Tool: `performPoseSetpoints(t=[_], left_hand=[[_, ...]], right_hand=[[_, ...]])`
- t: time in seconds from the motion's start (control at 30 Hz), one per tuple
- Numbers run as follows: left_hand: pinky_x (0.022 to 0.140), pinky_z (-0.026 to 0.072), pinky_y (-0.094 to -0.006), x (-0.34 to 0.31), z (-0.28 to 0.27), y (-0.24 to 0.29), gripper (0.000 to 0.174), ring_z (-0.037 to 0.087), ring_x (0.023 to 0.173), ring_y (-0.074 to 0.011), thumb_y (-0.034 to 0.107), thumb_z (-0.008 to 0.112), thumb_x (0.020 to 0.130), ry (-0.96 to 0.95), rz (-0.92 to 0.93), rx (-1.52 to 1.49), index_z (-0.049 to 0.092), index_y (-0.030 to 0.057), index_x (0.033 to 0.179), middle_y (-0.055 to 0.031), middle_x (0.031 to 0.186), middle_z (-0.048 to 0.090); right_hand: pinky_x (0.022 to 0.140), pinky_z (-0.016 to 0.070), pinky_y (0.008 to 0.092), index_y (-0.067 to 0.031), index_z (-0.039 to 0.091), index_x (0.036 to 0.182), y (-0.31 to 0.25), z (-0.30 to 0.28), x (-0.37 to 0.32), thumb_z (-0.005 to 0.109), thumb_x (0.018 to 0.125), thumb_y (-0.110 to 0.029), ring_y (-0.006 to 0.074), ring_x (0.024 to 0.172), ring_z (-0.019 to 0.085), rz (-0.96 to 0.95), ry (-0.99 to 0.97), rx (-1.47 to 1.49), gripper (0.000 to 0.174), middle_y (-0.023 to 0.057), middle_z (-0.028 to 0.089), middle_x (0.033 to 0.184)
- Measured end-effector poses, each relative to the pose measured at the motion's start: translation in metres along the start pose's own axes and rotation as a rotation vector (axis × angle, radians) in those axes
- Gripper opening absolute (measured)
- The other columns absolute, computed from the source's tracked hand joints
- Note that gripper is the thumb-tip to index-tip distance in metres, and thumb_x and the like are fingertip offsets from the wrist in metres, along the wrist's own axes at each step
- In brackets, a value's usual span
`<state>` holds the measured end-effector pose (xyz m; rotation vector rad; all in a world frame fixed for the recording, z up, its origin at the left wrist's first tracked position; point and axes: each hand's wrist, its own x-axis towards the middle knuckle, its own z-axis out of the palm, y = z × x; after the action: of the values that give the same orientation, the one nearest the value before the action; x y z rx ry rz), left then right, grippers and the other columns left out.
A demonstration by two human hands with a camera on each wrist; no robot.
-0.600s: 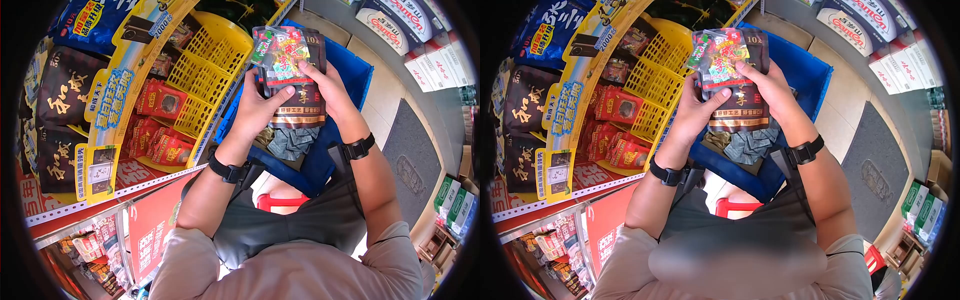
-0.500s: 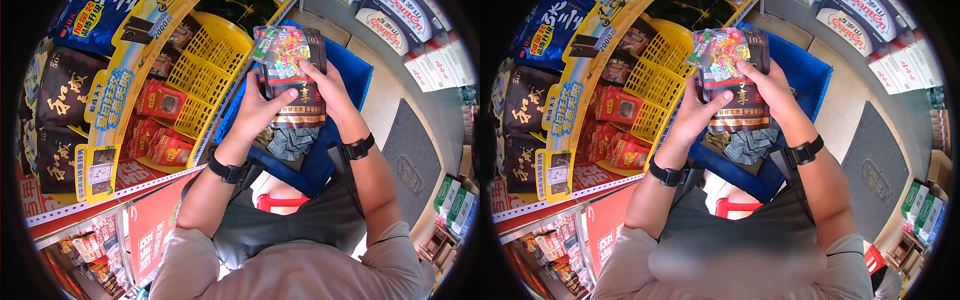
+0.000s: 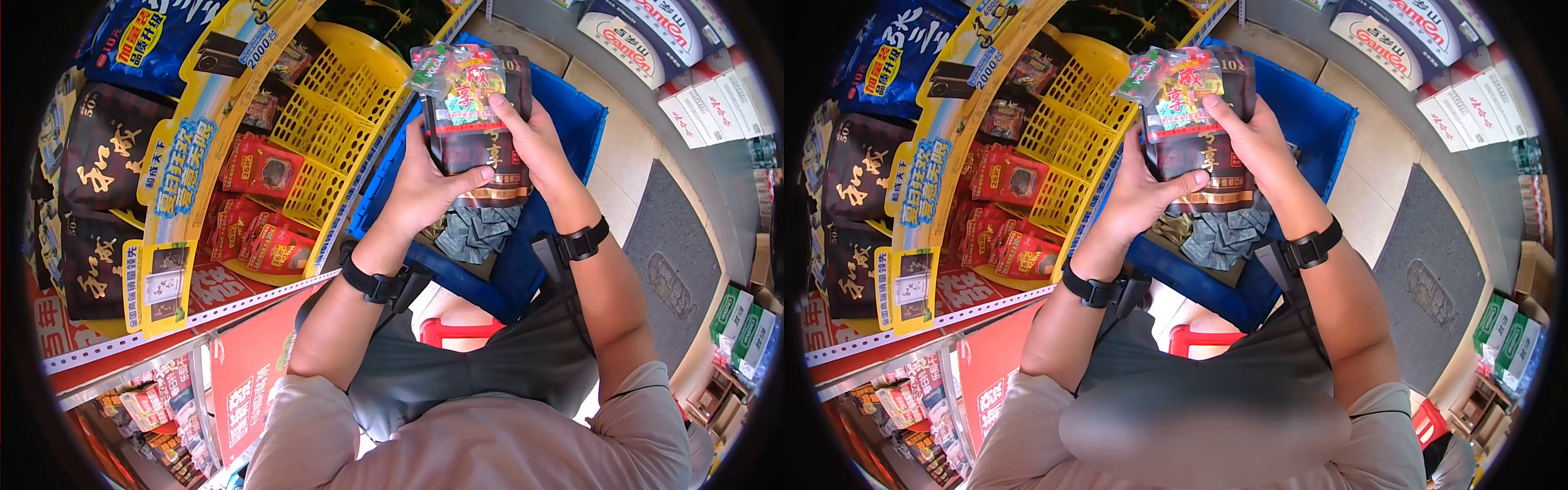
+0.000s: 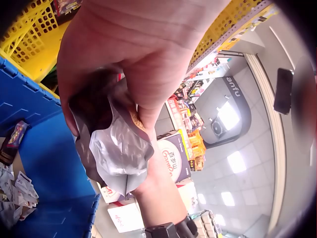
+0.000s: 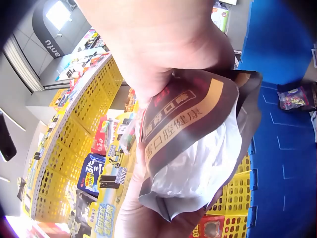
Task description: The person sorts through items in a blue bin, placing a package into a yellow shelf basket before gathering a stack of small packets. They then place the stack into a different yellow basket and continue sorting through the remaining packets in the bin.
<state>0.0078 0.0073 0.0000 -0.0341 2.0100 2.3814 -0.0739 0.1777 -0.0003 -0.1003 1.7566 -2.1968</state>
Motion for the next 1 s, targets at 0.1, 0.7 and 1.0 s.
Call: performPoseSetpoints(t=[0.1,0.7,1.0], left_hand=[[0.11,0.0486,-0.0398,0.001,0.0,-0.001,0.101,0.056,0.129,-0.025,0.006,0.093,0.076,0.018,0.004,0.028,0.026,-0.0031,0.151,-0.0186,0.141,0.052],[0.106,0.0506,-0.0384,0.002,-0.003,-0.007,0.104,0.061,0.122,-0.0251,0.013,0.097,0.072,0.072,0.09,0.147,0.027,-0.0044,0.146,-0.0202,0.131,0.059],[0.105,0.0518,-0.038,0.001,-0.002,-0.011,0.104,0.061,0.121,-0.0247,0.01,0.096,0.074,0.069,0.054,0.126,0.024,-0.0025,0.148,-0.0201,0.129,0.059]], right_hand=[[0.099,0.0534,0.0321,-0.0016,0.057,0.138,0.0,0.0,0.0,0.073,0.099,-0.039,0.0163,0.115,0.065,-0.022,-0.005,-0.006,0.056,0.0101,0.067,0.129],[0.096,0.054,0.0311,-0.0017,0.061,0.132,0.0,0.004,0.001,0.074,0.098,-0.036,0.014,0.109,0.067,-0.006,0.004,0.038,0.05,0.0082,0.07,0.123],[0.093,0.0536,0.03,-0.0016,0.064,0.127,0.006,0.003,0.004,0.075,0.098,-0.036,0.0118,0.105,0.067,-0.058,0.004,0.024,0.047,0.0062,0.072,0.117]])
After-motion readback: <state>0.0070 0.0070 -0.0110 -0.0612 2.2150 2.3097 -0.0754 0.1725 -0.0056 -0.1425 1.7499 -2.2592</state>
